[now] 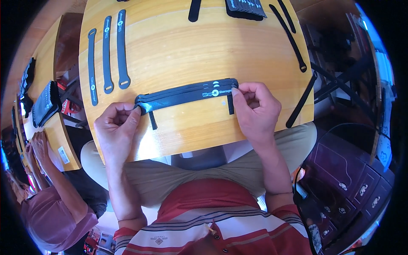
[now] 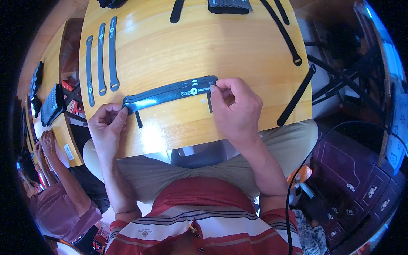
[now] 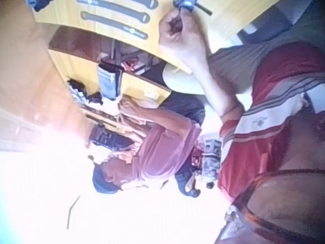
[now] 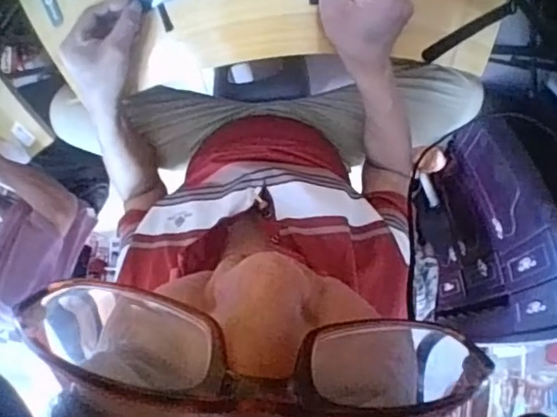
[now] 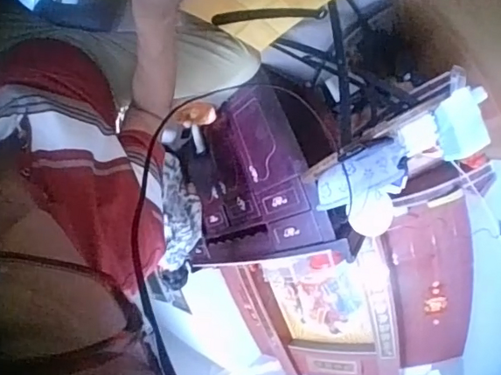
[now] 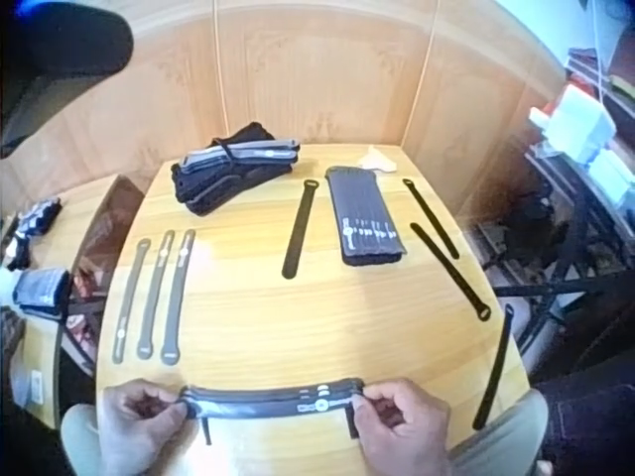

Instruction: Sorting, inspecting, and stacking black elastic straps on a desk.

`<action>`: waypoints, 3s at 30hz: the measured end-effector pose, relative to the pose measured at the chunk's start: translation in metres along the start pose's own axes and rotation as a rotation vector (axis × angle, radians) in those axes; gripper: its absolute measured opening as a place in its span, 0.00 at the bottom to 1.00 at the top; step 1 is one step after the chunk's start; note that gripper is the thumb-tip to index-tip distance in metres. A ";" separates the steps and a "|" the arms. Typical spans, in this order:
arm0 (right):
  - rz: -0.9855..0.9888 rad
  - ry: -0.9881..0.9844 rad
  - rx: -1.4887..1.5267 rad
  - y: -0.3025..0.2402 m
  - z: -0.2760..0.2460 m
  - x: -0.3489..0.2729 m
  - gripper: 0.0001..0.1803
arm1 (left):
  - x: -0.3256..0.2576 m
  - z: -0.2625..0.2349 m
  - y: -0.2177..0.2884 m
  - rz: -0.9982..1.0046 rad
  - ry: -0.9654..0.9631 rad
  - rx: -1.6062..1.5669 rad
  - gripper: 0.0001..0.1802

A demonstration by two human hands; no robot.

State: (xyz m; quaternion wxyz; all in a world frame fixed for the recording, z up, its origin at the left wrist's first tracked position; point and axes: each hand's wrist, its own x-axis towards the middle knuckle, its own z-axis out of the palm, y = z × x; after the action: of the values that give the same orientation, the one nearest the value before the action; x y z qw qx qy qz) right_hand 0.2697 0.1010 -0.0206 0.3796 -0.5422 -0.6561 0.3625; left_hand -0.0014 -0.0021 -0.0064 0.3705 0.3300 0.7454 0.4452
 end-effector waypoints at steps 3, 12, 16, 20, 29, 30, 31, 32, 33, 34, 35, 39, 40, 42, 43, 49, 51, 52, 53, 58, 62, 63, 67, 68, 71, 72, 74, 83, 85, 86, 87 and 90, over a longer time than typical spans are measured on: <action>-0.001 -0.002 0.009 0.000 0.000 0.000 0.05 | 0.000 0.000 -0.001 0.006 -0.002 -0.015 0.05; 0.028 -0.010 0.022 -0.004 -0.001 0.002 0.06 | 0.000 0.000 0.001 0.008 -0.005 0.008 0.05; 0.023 -0.011 0.008 -0.004 0.000 0.002 0.06 | 0.000 0.000 0.000 0.013 0.002 0.031 0.05; 0.030 -0.015 0.022 -0.002 -0.001 0.003 0.06 | 0.000 0.001 0.001 0.008 0.002 0.027 0.05; 0.002 -0.021 0.001 -0.003 -0.003 0.004 0.04 | 0.000 0.000 0.000 0.005 0.002 0.019 0.06; 0.001 -0.021 0.002 -0.004 -0.003 0.004 0.04 | 0.000 0.000 0.000 0.002 0.006 0.019 0.06; -0.001 -0.025 -0.006 -0.005 -0.004 0.004 0.04 | 0.000 0.000 0.000 0.004 0.008 0.019 0.06; -0.004 -0.029 -0.014 -0.006 -0.003 0.004 0.04 | 0.000 -0.002 -0.001 0.009 0.005 0.021 0.05; -0.004 -0.028 -0.014 -0.006 -0.004 0.005 0.04 | 0.000 -0.001 -0.001 0.014 0.000 0.022 0.05; -0.007 -0.026 -0.020 -0.006 -0.005 0.005 0.04 | 0.001 -0.001 -0.001 0.015 -0.001 0.022 0.05; -0.010 -0.025 -0.025 -0.006 -0.005 0.006 0.05 | 0.001 0.000 -0.001 0.016 -0.006 0.014 0.05; 0.050 -0.032 0.000 -0.004 -0.005 0.006 0.05 | 0.000 0.000 -0.001 0.009 -0.008 0.015 0.05; 0.043 -0.025 -0.009 -0.004 -0.005 0.006 0.05 | 0.000 0.000 0.000 0.009 -0.008 0.015 0.05; 0.036 -0.018 -0.016 -0.003 -0.004 0.006 0.05 | 0.000 0.000 0.001 0.006 -0.001 0.030 0.05; 0.038 -0.019 -0.002 -0.003 -0.004 0.006 0.05 | 0.000 0.000 0.001 0.006 0.000 0.031 0.05; 0.041 -0.018 0.001 -0.004 -0.005 0.006 0.05 | 0.000 0.001 0.001 0.025 -0.003 0.029 0.05; 0.039 -0.019 0.001 -0.004 -0.005 0.006 0.05 | -0.001 0.001 0.002 0.024 0.006 0.034 0.05; 0.040 -0.022 0.000 -0.004 -0.005 0.006 0.05 | -0.001 0.001 0.002 0.025 0.007 0.034 0.05; 0.040 -0.025 -0.002 -0.004 -0.005 0.006 0.05 | -0.001 0.000 0.002 0.020 0.005 0.033 0.04; 0.032 -0.023 -0.014 -0.004 -0.004 0.007 0.04 | 0.000 0.000 0.001 0.018 0.002 0.046 0.04; 0.038 -0.016 0.003 -0.003 -0.004 0.008 0.04 | 0.000 0.001 0.001 0.018 -0.001 0.038 0.04; 0.037 -0.015 0.004 -0.002 -0.003 0.008 0.04 | 0.000 0.001 0.001 0.014 -0.001 0.033 0.05; 0.019 -0.024 -0.008 -0.004 -0.003 0.009 0.05 | 0.001 0.000 0.000 0.023 0.000 0.041 0.04; 0.017 -0.028 -0.026 -0.004 -0.003 0.009 0.05 | 0.000 0.001 0.000 0.025 0.001 0.047 0.04; 0.013 -0.023 -0.056 -0.006 -0.004 0.009 0.05 | 0.000 0.003 0.003 0.031 0.004 0.071 0.04; 0.010 -0.023 -0.054 -0.006 -0.004 0.010 0.05 | -0.001 0.003 0.004 0.033 0.006 0.093 0.04; 0.023 -0.038 -0.069 -0.004 -0.004 0.011 0.04 | 0.000 0.003 0.004 0.041 0.008 0.087 0.04; -0.120 -0.027 -0.137 0.001 -0.001 0.012 0.04 | 0.000 0.006 -0.002 0.125 0.014 0.090 0.04; -0.153 -0.031 -0.207 0.000 -0.002 0.011 0.04 | -0.001 0.006 -0.006 0.168 0.024 0.076 0.04; -0.183 -0.036 -0.278 -0.002 -0.004 0.010 0.05 | -0.003 0.006 -0.008 0.238 0.048 0.148 0.05; -0.187 -0.034 -0.278 -0.004 -0.006 0.009 0.05 | -0.003 0.006 -0.008 0.308 0.072 0.218 0.05; -0.182 -0.073 -0.389 -0.007 -0.017 0.008 0.03 | -0.007 0.009 0.004 0.429 0.071 0.315 0.06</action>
State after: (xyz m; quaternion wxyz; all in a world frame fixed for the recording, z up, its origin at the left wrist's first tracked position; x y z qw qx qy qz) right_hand 0.2805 0.1088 -0.0062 0.2752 -0.5302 -0.7733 0.2126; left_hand 0.0104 -0.0029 -0.0042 0.1856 0.5180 0.7311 0.4033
